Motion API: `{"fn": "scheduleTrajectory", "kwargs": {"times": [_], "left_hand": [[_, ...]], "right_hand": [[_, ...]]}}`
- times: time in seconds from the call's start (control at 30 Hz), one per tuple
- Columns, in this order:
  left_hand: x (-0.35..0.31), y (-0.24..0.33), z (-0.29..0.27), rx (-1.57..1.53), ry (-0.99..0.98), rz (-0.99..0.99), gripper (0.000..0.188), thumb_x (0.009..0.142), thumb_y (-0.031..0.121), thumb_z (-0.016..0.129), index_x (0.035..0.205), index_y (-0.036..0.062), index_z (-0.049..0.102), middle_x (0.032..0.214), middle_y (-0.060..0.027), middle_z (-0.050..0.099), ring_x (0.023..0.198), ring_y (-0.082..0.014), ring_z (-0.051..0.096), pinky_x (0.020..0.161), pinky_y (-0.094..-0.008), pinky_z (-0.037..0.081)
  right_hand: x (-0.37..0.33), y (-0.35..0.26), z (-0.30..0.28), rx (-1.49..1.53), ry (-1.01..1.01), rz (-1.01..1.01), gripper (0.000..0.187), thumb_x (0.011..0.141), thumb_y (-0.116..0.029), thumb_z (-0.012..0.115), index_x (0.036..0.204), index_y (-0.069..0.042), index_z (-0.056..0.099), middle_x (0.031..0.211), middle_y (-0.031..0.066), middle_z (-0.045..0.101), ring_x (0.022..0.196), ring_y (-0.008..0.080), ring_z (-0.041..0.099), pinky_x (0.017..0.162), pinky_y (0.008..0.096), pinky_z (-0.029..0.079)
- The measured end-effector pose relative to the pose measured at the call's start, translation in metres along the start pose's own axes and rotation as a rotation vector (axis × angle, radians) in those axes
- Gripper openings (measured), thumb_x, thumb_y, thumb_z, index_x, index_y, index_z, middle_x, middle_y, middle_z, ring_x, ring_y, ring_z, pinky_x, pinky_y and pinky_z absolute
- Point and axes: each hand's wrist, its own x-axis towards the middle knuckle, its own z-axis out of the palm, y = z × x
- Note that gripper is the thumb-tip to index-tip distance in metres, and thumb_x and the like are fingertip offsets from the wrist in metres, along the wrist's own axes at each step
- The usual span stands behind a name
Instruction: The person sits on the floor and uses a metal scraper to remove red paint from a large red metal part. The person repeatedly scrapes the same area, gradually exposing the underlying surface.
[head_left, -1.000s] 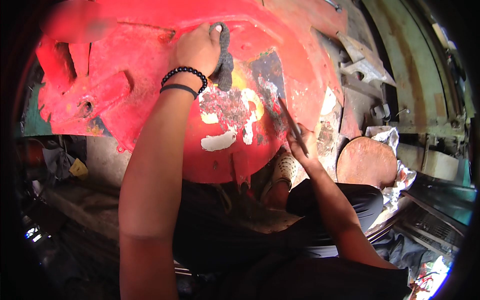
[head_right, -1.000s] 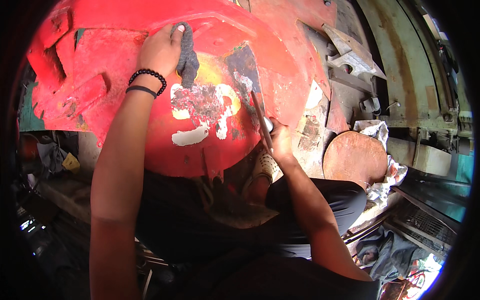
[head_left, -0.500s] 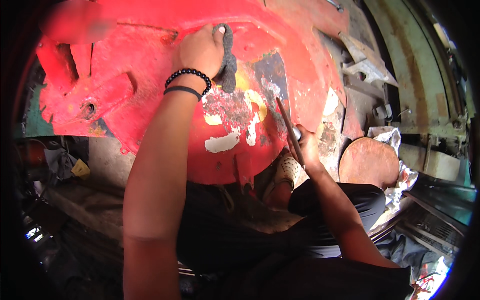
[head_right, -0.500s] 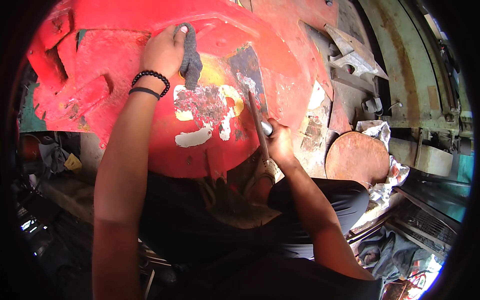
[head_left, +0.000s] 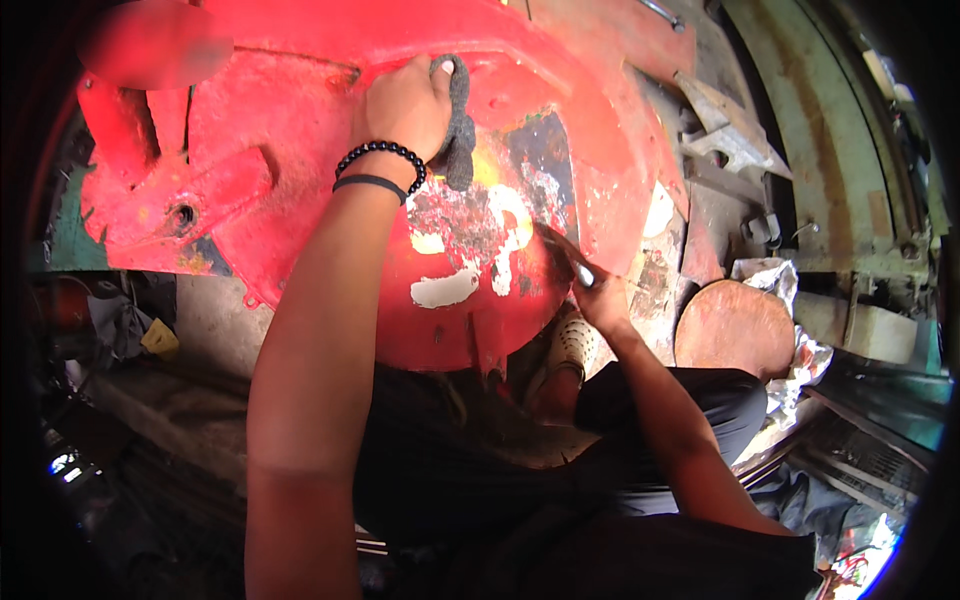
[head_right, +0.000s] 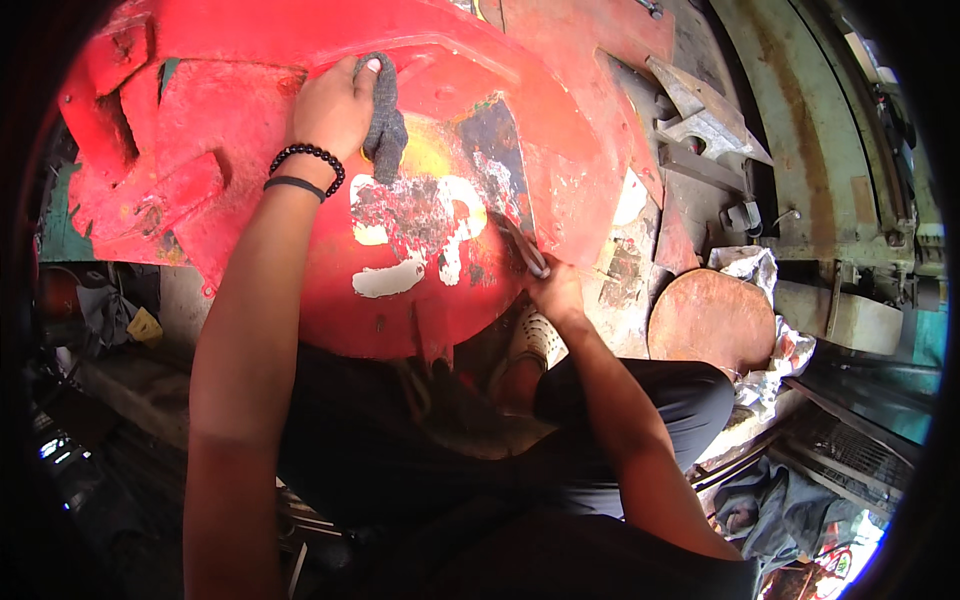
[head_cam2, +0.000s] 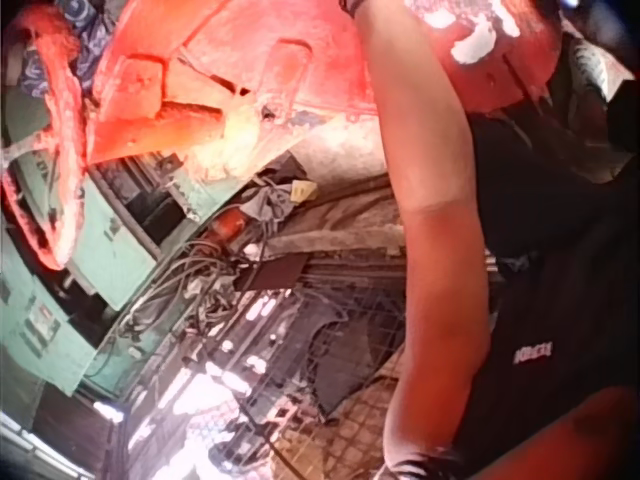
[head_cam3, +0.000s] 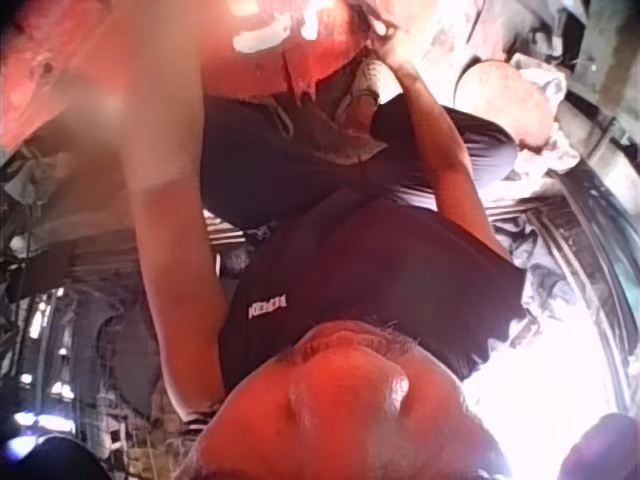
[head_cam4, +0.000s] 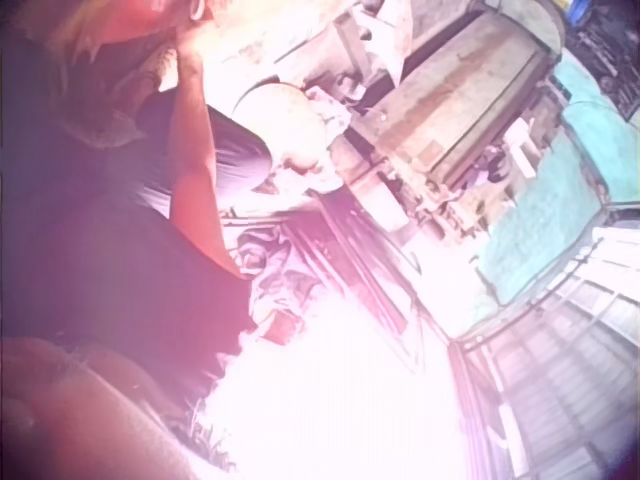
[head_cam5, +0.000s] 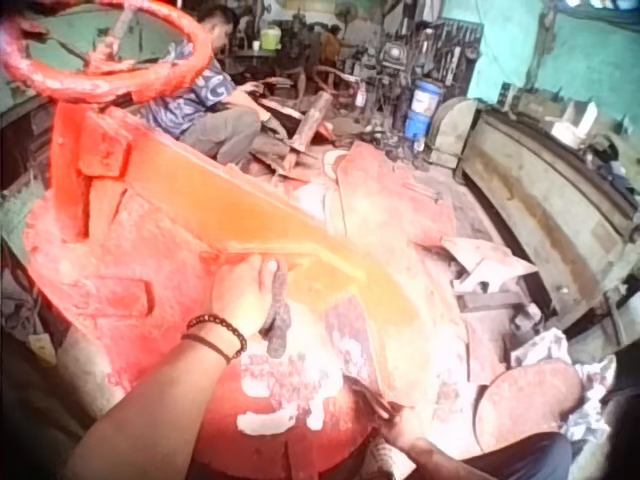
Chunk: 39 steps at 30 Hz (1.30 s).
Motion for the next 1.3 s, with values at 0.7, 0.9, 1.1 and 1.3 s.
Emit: {"fn": "scheduleTrajectory", "kwargs": {"times": [0.7,0.9,1.1,1.3], "left_hand": [[0.002,-0.005,0.007,-0.03,0.048,0.03,0.042,0.099,0.04,0.045,0.098,0.0023,0.063,0.091,-0.026,0.066,0.09,-0.0461,0.062,0.082,-0.0544,0.048],[0.002,-0.005,0.009,-0.037,0.052,0.037,0.041,0.099,0.039,0.045,0.099,0.0029,0.063,0.091,-0.026,0.067,0.091,-0.0459,0.062,0.083,-0.0543,0.048],[0.003,-0.004,0.007,-0.05,0.048,0.029,0.041,0.098,0.04,0.045,0.1,0.0028,0.064,0.092,-0.0251,0.067,0.091,-0.0454,0.062,0.083,-0.054,0.048],[0.002,-0.004,0.008,-0.043,0.058,0.035,0.042,0.099,0.041,0.045,0.1,0.0031,0.064,0.091,-0.0253,0.067,0.092,-0.0457,0.062,0.084,-0.0543,0.049]], "right_hand": [[-0.001,0.008,0.003,-0.057,-0.096,0.147,0.017,0.084,-0.01,0.064,0.097,-0.001,0.068,0.073,0.0208,0.067,0.071,0.0321,0.07,0.063,0.0397,0.053],[-0.005,0.003,-0.004,0.059,-0.161,0.122,0.012,0.084,-0.014,0.065,0.086,-0.002,0.064,0.066,0.0183,0.062,0.061,0.0248,0.065,0.059,0.038,0.051],[0.001,-0.004,-0.003,-0.087,-0.126,0.149,0.011,0.085,-0.011,0.063,0.088,-0.001,0.064,0.063,0.0189,0.061,0.059,0.0313,0.066,0.057,0.0393,0.051],[0.002,0.004,-0.008,0.132,-0.073,0.099,0.015,0.082,-0.012,0.064,0.092,0.0,0.065,0.064,0.0198,0.063,0.058,0.0301,0.067,0.057,0.0399,0.052]]}}
